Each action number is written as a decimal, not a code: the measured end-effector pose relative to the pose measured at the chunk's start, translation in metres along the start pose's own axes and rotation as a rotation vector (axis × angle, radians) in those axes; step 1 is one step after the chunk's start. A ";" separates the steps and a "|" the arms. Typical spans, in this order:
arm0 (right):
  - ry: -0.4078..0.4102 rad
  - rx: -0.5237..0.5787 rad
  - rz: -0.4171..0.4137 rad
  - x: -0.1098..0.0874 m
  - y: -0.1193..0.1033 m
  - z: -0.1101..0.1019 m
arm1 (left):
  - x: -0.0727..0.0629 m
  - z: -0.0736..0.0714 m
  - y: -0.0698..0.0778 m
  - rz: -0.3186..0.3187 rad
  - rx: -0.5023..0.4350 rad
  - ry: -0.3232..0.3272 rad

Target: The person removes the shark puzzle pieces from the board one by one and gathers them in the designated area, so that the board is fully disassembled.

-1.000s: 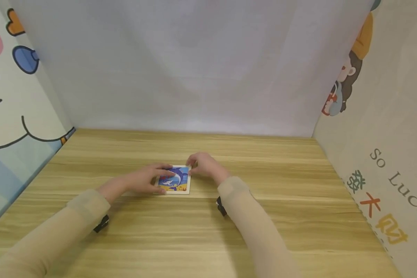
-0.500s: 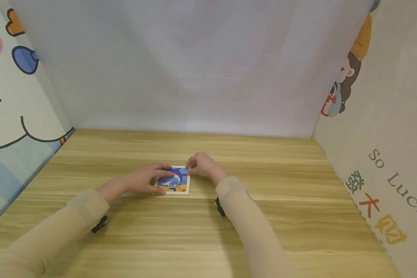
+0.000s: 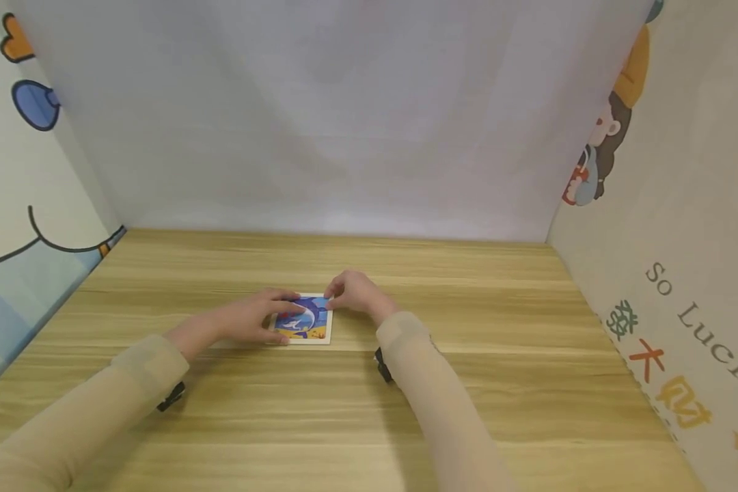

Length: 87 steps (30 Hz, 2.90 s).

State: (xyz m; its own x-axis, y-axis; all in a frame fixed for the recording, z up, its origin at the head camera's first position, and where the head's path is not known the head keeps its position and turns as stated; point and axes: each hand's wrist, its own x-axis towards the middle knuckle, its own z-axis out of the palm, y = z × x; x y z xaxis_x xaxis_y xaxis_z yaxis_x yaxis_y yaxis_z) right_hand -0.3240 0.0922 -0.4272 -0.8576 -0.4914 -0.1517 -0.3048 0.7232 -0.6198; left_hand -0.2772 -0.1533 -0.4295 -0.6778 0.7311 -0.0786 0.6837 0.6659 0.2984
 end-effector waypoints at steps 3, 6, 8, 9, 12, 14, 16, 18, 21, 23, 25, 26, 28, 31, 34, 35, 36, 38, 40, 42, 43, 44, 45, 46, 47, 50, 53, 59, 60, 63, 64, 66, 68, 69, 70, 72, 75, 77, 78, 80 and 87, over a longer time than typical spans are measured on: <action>0.007 0.018 0.014 -0.001 0.000 0.000 | 0.001 0.000 0.000 -0.004 0.011 -0.008; 0.012 0.054 0.024 -0.002 0.000 0.000 | 0.001 -0.001 0.000 -0.009 0.013 -0.012; 0.018 0.083 0.030 -0.004 0.000 -0.001 | 0.001 -0.001 0.000 -0.007 0.009 -0.012; 0.019 0.098 0.033 -0.004 -0.001 -0.002 | 0.001 -0.001 0.000 -0.008 0.006 -0.012; 0.020 0.130 0.038 -0.005 -0.001 -0.003 | 0.000 -0.002 0.001 -0.008 0.002 -0.011; 0.019 0.145 0.039 -0.005 -0.001 -0.003 | 0.000 -0.002 0.001 -0.002 0.001 -0.007; 0.020 0.160 0.043 -0.004 -0.001 -0.003 | -0.001 -0.002 0.002 0.000 0.002 -0.005; 0.024 0.187 0.053 -0.003 0.000 -0.002 | -0.001 -0.003 0.002 0.006 0.002 0.000; 0.035 0.229 0.069 -0.003 0.000 -0.002 | -0.001 -0.003 0.001 0.008 0.000 0.005; 0.055 0.241 0.075 -0.003 -0.001 -0.003 | -0.001 -0.002 0.000 0.013 0.005 0.009; 0.073 0.243 0.077 -0.004 0.000 -0.005 | 0.000 -0.001 -0.001 0.015 0.011 0.010; 0.080 0.242 0.074 -0.005 0.001 -0.006 | 0.000 -0.001 -0.001 0.014 0.015 0.011; 0.091 0.243 0.067 -0.006 0.003 -0.009 | 0.000 -0.001 -0.001 0.009 0.017 0.006; 0.091 0.260 0.060 -0.009 0.006 -0.014 | 0.001 -0.001 -0.001 0.005 0.018 0.001; 0.095 0.276 0.059 -0.013 0.011 -0.019 | 0.000 0.000 -0.001 0.007 0.014 0.003; 0.096 0.283 0.058 -0.014 0.013 -0.020 | 0.001 0.000 -0.001 0.008 0.014 0.003; 0.096 0.287 0.057 -0.016 0.015 -0.022 | 0.001 0.000 -0.001 0.004 0.009 0.001; 0.091 0.295 0.049 -0.019 0.018 -0.027 | 0.001 0.000 0.000 0.004 0.004 0.001; 0.088 0.306 0.046 -0.023 0.021 -0.031 | 0.001 0.000 0.000 0.006 -0.001 0.000; 0.085 0.311 0.045 -0.027 0.025 -0.036 | 0.002 -0.001 0.000 0.011 -0.004 -0.001; 0.084 0.316 0.044 -0.029 0.027 -0.038 | 0.002 -0.001 0.000 0.013 -0.004 -0.001; 0.087 0.317 0.047 -0.030 0.029 -0.041 | 0.002 -0.001 -0.001 0.017 -0.002 0.000; 0.089 0.319 0.052 -0.032 0.032 -0.043 | 0.002 -0.002 -0.001 0.019 -0.001 -0.002; 0.089 0.317 0.053 -0.034 0.034 -0.045 | 0.002 -0.002 -0.001 0.021 -0.005 -0.003; 0.090 0.315 0.056 -0.035 0.036 -0.048 | 0.002 -0.002 -0.002 0.023 -0.009 -0.003; 0.089 0.307 0.064 -0.040 0.044 -0.053 | 0.002 -0.002 -0.002 0.028 -0.022 0.004; 0.084 0.307 0.067 -0.045 0.052 -0.058 | 0.002 -0.002 -0.003 0.029 -0.030 0.009; 0.100 0.298 0.092 -0.055 0.071 -0.067 | 0.003 -0.001 -0.004 0.030 -0.029 0.015; 0.104 0.297 0.096 -0.057 0.074 -0.068 | 0.004 -0.001 -0.004 0.029 -0.031 0.014; 0.118 0.290 0.107 -0.062 0.083 -0.073 | 0.004 0.000 -0.004 0.024 -0.032 0.014; 0.121 0.282 0.110 -0.063 0.085 -0.074 | 0.004 0.000 -0.004 0.022 -0.034 0.012; 0.130 0.267 0.121 -0.066 0.091 -0.076 | 0.004 0.000 -0.005 0.017 -0.031 0.008; 0.135 0.251 0.137 -0.068 0.097 -0.078 | 0.004 0.000 -0.005 0.017 -0.030 0.006; 0.137 0.243 0.143 -0.069 0.100 -0.079 | 0.004 0.000 -0.005 0.019 -0.030 0.005; 0.141 0.240 0.151 -0.070 0.103 -0.081 | 0.004 -0.001 -0.005 0.020 -0.031 0.005; 0.151 0.236 0.164 -0.072 0.108 -0.083 | 0.003 -0.001 -0.005 0.022 -0.036 0.006; 0.159 0.241 0.182 -0.075 0.111 -0.085 | 0.003 -0.001 -0.003 0.020 -0.047 0.008; 0.156 0.236 0.186 -0.076 0.112 -0.086 | 0.002 -0.002 -0.003 0.016 -0.047 0.007; 0.152 0.233 0.189 -0.076 0.111 -0.085 | 0.002 -0.002 -0.002 0.013 -0.043 0.007; 0.142 0.225 0.188 -0.076 0.111 -0.084 | 0.002 -0.002 -0.002 0.007 -0.041 0.005; 0.130 0.188 0.146 -0.075 0.105 -0.081 | 0.003 -0.001 -0.006 0.034 -0.011 0.016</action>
State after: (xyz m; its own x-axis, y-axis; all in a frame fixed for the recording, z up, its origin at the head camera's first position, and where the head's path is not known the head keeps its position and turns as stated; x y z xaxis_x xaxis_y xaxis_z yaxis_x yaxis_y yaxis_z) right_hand -0.3252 0.2445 -0.4187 -0.9363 -0.3138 -0.1575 -0.1022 0.6729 -0.7326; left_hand -0.2831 -0.1550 -0.4308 -0.6588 0.7504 -0.0530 0.7033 0.6394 0.3106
